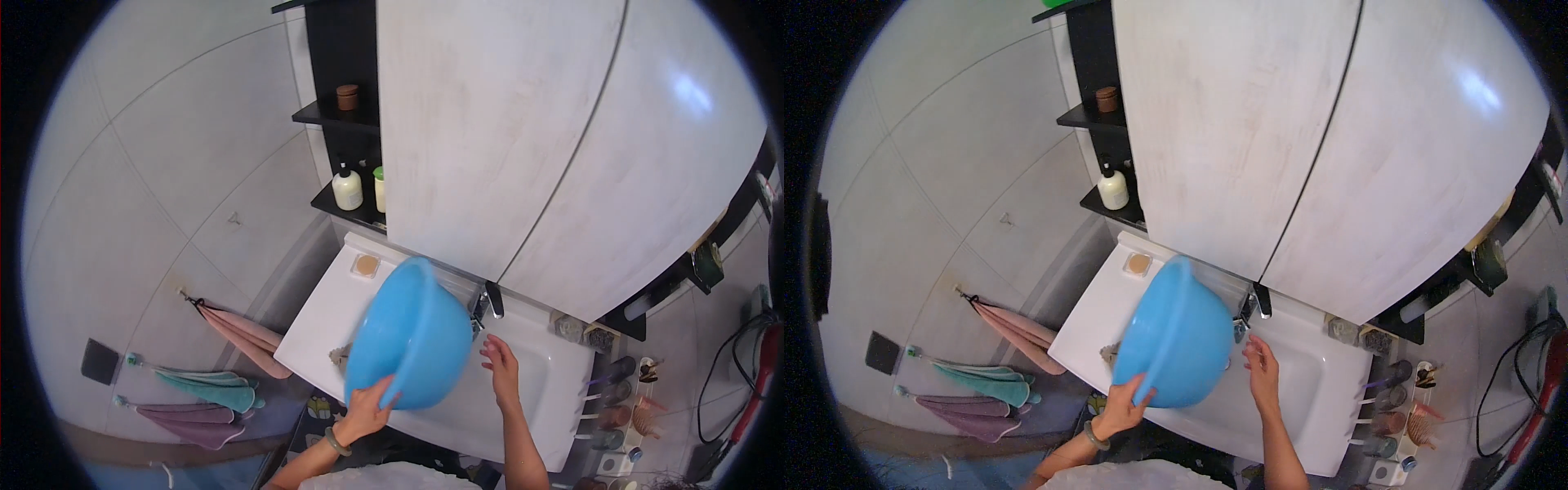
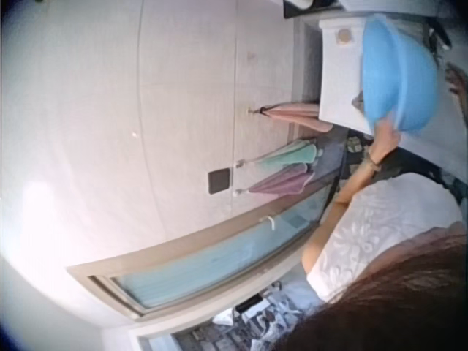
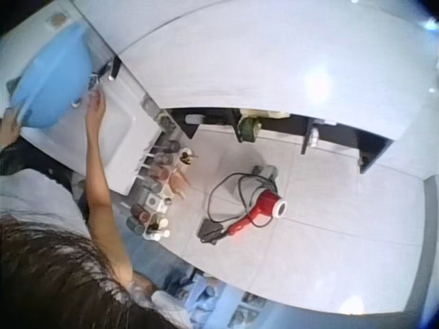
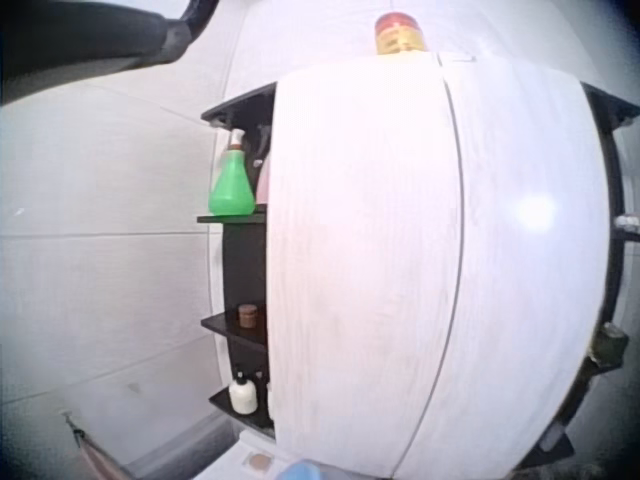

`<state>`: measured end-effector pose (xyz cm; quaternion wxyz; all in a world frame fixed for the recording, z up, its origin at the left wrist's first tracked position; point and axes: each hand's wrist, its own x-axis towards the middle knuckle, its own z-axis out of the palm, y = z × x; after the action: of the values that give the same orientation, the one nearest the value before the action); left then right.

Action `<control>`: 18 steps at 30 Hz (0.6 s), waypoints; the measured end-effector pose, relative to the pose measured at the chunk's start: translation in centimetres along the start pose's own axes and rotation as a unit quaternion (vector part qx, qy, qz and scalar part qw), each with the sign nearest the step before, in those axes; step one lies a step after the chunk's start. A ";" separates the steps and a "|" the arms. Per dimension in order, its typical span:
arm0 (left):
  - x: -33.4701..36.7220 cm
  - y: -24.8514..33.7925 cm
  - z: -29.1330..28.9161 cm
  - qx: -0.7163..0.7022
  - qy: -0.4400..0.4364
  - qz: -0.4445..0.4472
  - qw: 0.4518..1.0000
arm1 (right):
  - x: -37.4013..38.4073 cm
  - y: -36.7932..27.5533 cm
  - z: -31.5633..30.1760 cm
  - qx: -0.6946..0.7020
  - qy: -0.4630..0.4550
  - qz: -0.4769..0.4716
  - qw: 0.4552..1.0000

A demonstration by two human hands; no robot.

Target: The person wipes down the bathroom tile wall with a cloth, washes a plastic basin under the sink faucet, and wipes the sink and soap dish with the cloth.

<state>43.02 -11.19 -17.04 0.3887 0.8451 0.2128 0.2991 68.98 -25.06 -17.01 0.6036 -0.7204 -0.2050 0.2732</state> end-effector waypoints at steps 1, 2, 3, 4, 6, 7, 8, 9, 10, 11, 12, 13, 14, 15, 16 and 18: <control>-0.4 0.0 -0.2 0.056 -0.049 0.074 0.994 | -0.8 -1.1 0.2 0.054 -0.038 0.048 0.997; -0.6 0.2 -0.5 0.096 -0.101 0.116 0.983 | -1.4 -1.6 0.1 0.049 -0.040 0.049 0.997; -0.5 0.2 -0.7 0.092 -0.098 0.113 0.984 | -1.9 -1.9 -0.1 0.062 -0.051 0.091 0.993; -0.8 0.3 -1.1 0.143 -0.163 0.164 0.962 | -2.8 -2.1 0.0 0.076 -0.066 0.136 0.986; -1.5 0.0 -1.5 0.231 -0.233 0.263 0.907 | -5.0 -3.4 0.8 0.041 -0.065 0.178 0.981; -1.8 -0.4 -1.5 0.228 -0.231 0.259 0.910 | -5.8 -3.7 1.1 0.012 -0.060 0.215 0.975; -2.1 -0.9 -1.7 0.264 -0.261 0.304 0.877 | -6.0 -1.4 0.9 0.017 -0.052 0.222 0.974; -2.2 -1.4 -1.7 0.299 -0.291 0.352 0.838 | -6.7 0.0 1.0 0.014 -0.050 0.222 0.974; -2.5 -2.0 -1.8 0.301 -0.291 0.357 0.835 | -7.4 1.0 1.2 0.026 -0.036 0.218 0.975; -2.7 -2.7 -1.9 0.300 -0.290 0.357 0.836 | -7.8 1.7 1.5 0.038 -0.023 0.214 0.976; -2.8 -3.2 -2.1 0.281 -0.257 0.377 0.844 | -8.3 1.5 2.1 0.095 0.011 0.225 0.970; -3.1 -3.7 -2.3 0.262 -0.225 0.396 0.851 | -8.6 1.9 2.4 0.094 0.012 0.226 0.969; -3.4 -4.3 -2.5 0.260 -0.225 0.396 0.851 | -9.0 2.6 2.7 0.122 0.020 0.221 0.967; -3.6 -4.8 -2.8 0.249 -0.215 0.377 0.866 | -9.3 3.2 2.8 0.149 0.031 0.215 0.965; -3.8 -5.4 -3.2 0.238 -0.205 0.357 0.880 | -9.7 3.7 3.0 0.149 0.034 0.215 0.965; -4.3 -6.7 -4.7 0.250 -0.170 0.319 0.898 | -10.2 4.4 3.5 0.206 0.053 0.190 0.959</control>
<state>35.86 -7.16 -21.27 0.0792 0.9750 -0.0696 0.1954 58.74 -29.65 -20.30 0.6858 -0.6198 0.0285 0.3804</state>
